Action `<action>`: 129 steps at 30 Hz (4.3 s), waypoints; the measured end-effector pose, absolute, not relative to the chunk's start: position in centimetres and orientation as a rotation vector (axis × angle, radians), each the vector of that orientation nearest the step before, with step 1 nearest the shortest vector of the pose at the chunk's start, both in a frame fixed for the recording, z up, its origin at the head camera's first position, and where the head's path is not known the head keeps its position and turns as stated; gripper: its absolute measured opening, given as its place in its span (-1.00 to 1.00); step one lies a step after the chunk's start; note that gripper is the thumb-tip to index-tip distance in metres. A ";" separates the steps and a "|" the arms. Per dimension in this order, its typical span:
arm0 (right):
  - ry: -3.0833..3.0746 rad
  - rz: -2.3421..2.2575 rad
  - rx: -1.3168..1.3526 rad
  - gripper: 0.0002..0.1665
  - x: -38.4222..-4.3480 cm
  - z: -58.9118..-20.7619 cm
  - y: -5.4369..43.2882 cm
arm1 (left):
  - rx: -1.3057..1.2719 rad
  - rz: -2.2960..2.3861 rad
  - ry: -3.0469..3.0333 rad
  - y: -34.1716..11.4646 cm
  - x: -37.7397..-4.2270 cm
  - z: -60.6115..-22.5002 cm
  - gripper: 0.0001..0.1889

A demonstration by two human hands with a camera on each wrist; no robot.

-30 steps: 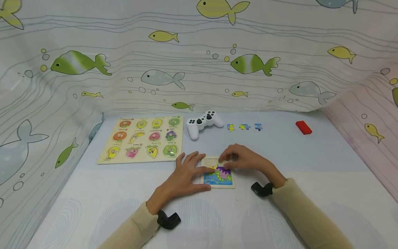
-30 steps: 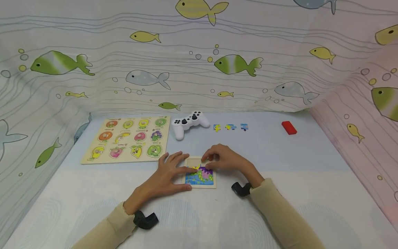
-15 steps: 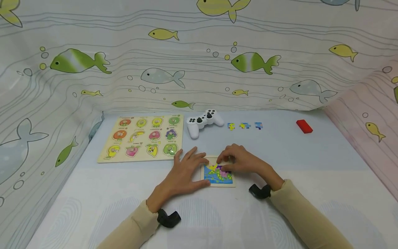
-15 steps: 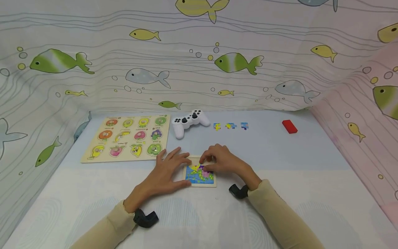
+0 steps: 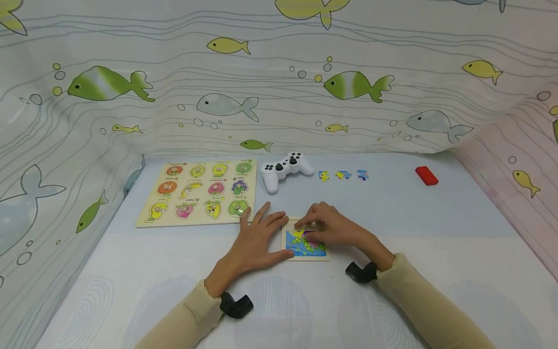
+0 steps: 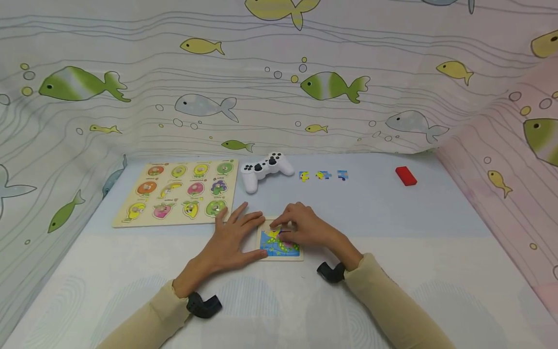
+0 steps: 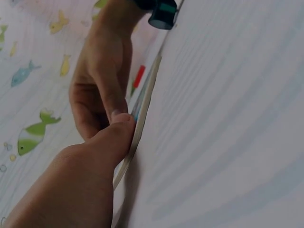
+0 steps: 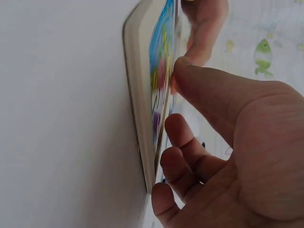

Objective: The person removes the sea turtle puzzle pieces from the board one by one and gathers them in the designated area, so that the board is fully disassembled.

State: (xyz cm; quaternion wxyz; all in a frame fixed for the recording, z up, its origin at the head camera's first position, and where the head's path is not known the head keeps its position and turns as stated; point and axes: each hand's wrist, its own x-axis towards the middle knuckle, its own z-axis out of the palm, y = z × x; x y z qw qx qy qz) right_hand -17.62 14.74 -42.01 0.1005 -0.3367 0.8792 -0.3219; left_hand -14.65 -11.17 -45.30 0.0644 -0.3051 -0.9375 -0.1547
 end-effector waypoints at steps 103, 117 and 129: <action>2.440 -1.316 -0.839 -0.80 -18.7 -42.3 15.4 | -0.901 -0.542 -2.812 -11.2 -14.6 -45.4 -0.15; 2.557 -1.279 -0.637 -0.80 -21.8 -42.4 19.8 | -0.885 -0.539 -2.838 -11.1 -14.6 -45.4 -0.14; 2.632 -1.174 -0.573 -0.78 -24.0 -41.9 21.4 | -0.902 -0.537 -2.838 -11.1 -14.6 -45.7 -0.14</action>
